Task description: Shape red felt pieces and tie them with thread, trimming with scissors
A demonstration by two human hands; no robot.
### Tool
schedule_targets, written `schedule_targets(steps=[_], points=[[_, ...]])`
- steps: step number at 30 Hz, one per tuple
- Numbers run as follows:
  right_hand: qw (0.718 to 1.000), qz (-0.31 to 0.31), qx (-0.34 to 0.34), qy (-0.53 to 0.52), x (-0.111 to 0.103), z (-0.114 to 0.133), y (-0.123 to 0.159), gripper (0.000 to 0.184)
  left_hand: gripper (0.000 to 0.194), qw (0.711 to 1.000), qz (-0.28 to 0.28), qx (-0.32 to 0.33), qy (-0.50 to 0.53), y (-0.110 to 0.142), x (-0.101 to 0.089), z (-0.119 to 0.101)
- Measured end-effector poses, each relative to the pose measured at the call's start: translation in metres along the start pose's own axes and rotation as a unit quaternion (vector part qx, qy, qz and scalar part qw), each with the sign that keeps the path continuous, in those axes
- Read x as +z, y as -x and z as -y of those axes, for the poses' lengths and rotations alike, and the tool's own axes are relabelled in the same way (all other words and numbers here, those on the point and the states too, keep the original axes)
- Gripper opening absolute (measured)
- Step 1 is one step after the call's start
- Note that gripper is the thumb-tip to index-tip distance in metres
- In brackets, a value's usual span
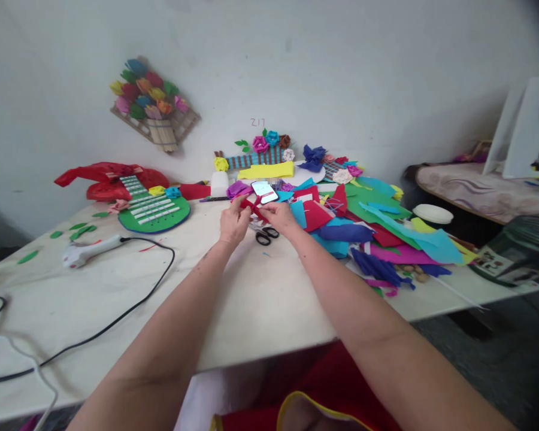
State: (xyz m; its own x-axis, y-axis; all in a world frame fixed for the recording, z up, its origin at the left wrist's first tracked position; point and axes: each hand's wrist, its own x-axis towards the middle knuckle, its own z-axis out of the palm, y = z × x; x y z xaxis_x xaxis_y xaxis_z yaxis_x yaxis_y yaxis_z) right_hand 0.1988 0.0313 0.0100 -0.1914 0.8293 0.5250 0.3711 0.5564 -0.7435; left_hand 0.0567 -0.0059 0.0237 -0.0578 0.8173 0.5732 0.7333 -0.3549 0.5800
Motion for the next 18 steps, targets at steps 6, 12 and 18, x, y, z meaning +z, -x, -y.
schedule_targets(steps=[6,12,18], points=[[0.986,-0.006,-0.038,0.161,-0.001,0.015,0.007,0.021,0.046,0.997,0.023,0.001,-0.069,0.0,-0.001,-0.004],[0.969,-0.001,-0.064,0.239,-0.002,0.024,0.012,0.022,0.047,0.989,0.027,-0.022,-0.141,-0.001,0.003,-0.003],[0.978,-0.04,-0.014,0.205,-0.004,0.019,0.01,0.028,0.044,0.981,0.038,-0.01,-0.19,0.0,0.002,0.0]])
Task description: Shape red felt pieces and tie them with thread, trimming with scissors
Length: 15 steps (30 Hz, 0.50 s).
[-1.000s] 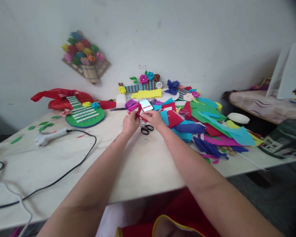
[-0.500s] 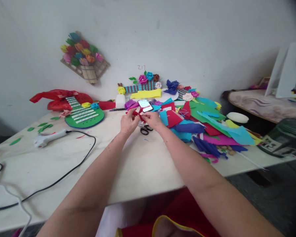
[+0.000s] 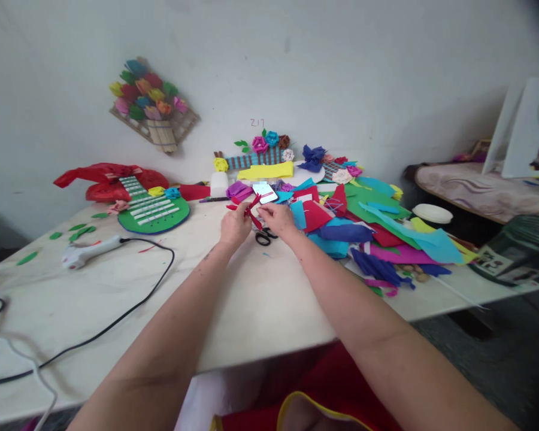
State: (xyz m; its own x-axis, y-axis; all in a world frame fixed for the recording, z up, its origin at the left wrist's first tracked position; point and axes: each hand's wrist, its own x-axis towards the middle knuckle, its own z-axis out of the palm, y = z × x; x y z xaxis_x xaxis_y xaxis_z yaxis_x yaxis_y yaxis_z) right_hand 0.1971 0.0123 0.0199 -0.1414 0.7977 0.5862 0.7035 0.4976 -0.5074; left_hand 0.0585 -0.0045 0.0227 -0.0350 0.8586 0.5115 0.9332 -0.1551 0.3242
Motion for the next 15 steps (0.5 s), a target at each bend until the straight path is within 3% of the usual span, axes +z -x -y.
schedule_targets(steps=[3,6,15], points=[[0.999,-0.047,0.0,0.016,-0.0008,-0.0019,-0.0017,0.023,0.044,1.0,0.007,0.008,-0.021,0.0009,0.0006,0.001],[0.995,-0.078,-0.046,0.052,-0.0029,-0.0009,-0.0017,0.024,0.043,0.999,0.007,0.016,-0.033,0.0021,0.0017,0.0007],[0.986,-0.056,-0.103,0.116,-0.0034,-0.0026,0.0002,0.024,0.038,0.998,0.017,0.033,-0.044,0.0053,0.0,-0.0032]])
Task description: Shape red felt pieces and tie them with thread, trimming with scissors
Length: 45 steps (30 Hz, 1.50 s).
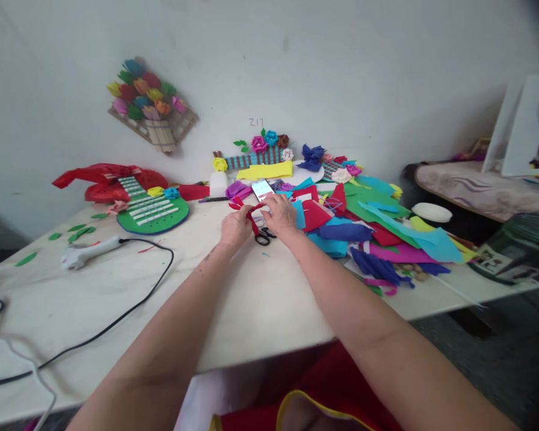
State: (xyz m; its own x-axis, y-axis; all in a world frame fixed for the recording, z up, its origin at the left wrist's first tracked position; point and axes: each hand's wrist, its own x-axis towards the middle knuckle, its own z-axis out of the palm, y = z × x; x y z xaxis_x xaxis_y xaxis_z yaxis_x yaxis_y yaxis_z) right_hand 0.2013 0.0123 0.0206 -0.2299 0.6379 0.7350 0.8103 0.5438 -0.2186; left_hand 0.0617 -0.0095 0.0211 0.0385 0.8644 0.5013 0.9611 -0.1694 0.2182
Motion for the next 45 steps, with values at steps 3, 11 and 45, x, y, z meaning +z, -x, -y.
schedule_targets(steps=[3,11,45], points=[[1.0,0.007,-0.001,0.018,-0.0009,-0.0007,0.0003,0.02,0.037,1.0,0.002,-0.001,0.0,0.0002,-0.0003,-0.0003],[0.999,-0.006,-0.004,0.043,-0.0031,-0.0001,0.0019,0.017,0.036,1.0,0.003,-0.004,0.006,0.0,0.0013,-0.0015],[0.996,0.065,0.05,0.028,0.0006,0.0,0.0025,0.024,0.043,0.998,0.036,0.031,-0.04,-0.0001,0.0018,-0.0016]])
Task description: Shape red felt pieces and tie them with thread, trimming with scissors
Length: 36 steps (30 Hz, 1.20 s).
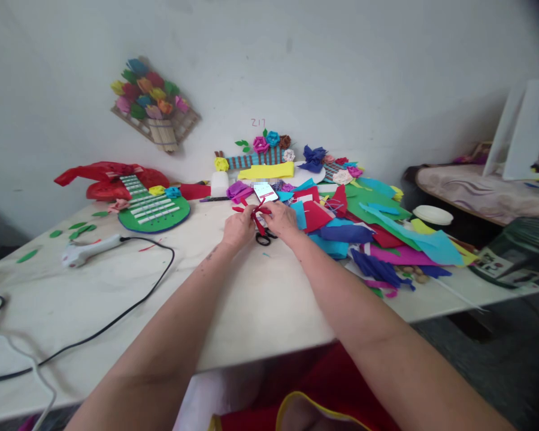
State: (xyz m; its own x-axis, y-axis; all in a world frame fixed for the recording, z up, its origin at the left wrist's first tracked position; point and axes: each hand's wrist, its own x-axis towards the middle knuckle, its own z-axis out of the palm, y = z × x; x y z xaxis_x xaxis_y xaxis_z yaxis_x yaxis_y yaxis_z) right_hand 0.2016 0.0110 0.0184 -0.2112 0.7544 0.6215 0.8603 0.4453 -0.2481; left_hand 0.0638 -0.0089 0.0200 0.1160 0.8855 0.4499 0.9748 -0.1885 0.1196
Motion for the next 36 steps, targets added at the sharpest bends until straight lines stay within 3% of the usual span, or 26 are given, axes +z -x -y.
schedule_targets(steps=[5,12,18,22,25,32,36], points=[[1.0,0.013,0.013,0.006,-0.002,0.001,0.001,0.026,0.049,1.0,-0.004,-0.003,0.007,0.001,-0.001,-0.001],[0.999,-0.008,0.035,-0.023,0.005,-0.002,-0.001,0.023,0.059,0.989,-0.08,-0.079,0.1,0.0,-0.001,-0.001],[0.998,-0.023,0.052,-0.028,0.008,-0.003,-0.002,0.024,0.048,0.965,-0.22,-0.081,0.119,0.002,-0.002,0.003],[0.998,-0.033,0.048,-0.027,0.006,-0.003,-0.001,0.024,0.028,0.944,-0.296,-0.095,0.105,0.002,-0.006,0.006],[0.998,-0.036,0.05,-0.022,0.005,-0.003,-0.001,0.025,0.014,0.951,-0.279,-0.102,0.092,0.001,-0.005,0.006],[0.998,-0.027,0.061,-0.007,0.002,-0.001,0.0,0.028,0.04,0.977,-0.167,-0.093,0.098,0.006,-0.003,-0.003],[0.998,-0.021,0.059,0.0,0.001,0.001,0.0,0.028,0.043,0.985,-0.114,-0.094,0.087,0.008,-0.006,-0.008]])
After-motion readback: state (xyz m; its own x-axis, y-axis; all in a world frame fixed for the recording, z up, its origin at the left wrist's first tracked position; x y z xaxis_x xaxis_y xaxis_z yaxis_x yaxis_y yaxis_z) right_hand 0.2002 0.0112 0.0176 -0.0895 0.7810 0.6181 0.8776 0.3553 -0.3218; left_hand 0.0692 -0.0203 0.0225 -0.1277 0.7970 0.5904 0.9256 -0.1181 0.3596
